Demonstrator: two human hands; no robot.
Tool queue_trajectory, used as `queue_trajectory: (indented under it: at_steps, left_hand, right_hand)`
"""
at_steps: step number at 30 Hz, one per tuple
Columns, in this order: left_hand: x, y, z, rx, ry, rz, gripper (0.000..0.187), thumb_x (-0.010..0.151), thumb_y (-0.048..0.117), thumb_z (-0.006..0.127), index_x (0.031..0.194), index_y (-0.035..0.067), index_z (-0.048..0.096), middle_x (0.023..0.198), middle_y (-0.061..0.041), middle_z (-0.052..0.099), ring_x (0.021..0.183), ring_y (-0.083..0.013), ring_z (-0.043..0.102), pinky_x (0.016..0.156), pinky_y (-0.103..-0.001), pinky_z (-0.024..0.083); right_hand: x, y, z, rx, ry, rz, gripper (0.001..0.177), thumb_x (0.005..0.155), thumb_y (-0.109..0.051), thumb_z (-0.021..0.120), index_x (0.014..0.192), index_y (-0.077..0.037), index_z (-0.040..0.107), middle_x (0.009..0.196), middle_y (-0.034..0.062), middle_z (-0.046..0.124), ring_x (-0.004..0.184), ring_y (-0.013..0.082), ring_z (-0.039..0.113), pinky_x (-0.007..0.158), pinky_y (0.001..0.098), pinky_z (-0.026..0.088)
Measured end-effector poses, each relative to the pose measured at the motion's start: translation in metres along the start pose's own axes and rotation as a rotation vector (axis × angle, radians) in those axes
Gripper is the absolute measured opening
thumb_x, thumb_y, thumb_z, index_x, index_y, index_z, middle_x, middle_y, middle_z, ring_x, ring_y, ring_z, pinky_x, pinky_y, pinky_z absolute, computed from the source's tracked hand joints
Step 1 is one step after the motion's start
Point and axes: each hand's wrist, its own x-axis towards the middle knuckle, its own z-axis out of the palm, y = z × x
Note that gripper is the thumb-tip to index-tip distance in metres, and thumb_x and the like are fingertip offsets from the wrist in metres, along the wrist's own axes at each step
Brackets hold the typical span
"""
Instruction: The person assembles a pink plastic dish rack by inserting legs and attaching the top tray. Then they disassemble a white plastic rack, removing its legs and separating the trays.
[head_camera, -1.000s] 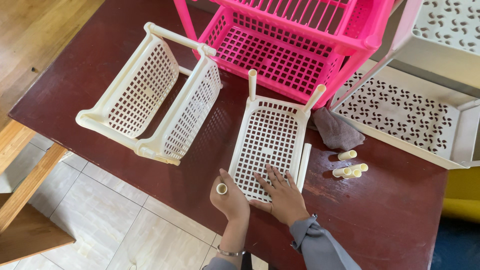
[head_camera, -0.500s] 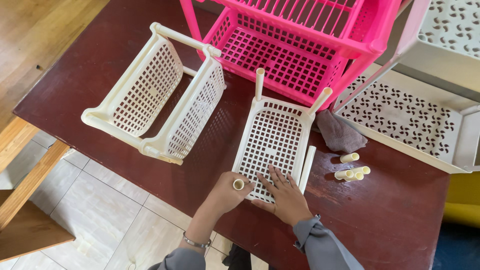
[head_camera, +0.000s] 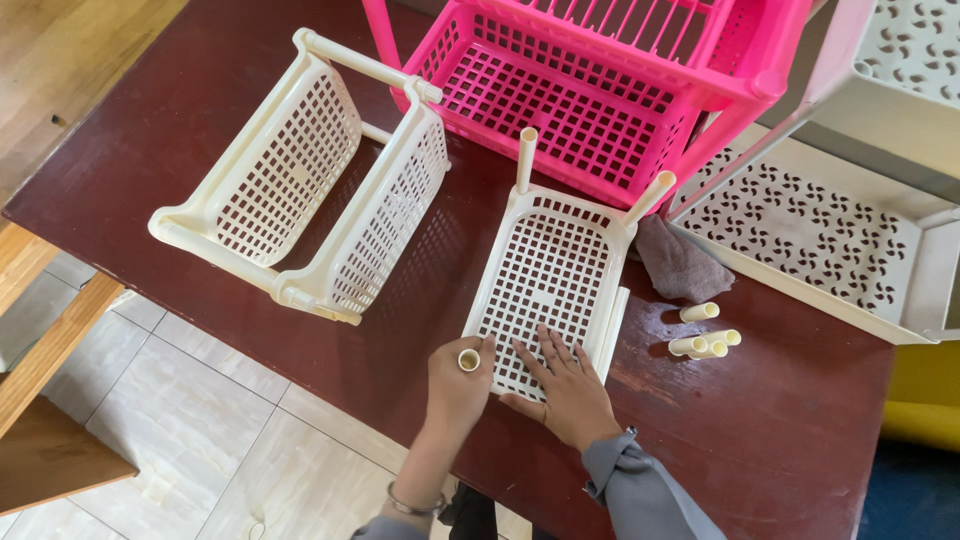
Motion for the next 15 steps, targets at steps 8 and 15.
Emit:
queue_trajectory:
  at_steps: [8,15]
  left_hand:
    - [0.020,0.006,-0.033,0.098,-0.508,-0.004,0.030,0.086,0.011,0.074,0.064,-0.004,0.059,0.052,-0.009,0.050,0.052,-0.0122,0.043,0.050,-0.035,0.041]
    - [0.020,-0.002,-0.024,0.018,-0.401,0.005,0.026,0.085,0.009,0.070,0.065,-0.003,0.061,0.051,-0.007,0.055,0.049,-0.0093,0.050,0.048,-0.034,0.042]
  right_hand:
    - [-0.001,0.001,-0.006,-0.021,-0.009,-0.035,0.088,0.088,-0.084,0.035,0.160,-0.034,0.025,0.169,0.0105,0.012,0.154,0.0270,0.013,0.122,0.0485,0.011]
    - [0.000,-0.002,-0.008,-0.028,-0.011,-0.025,0.087,0.089,-0.082,0.037,0.160,-0.034,0.025,0.169,0.0107,0.014,0.155,0.0269,0.012,0.122,0.0492,0.012]
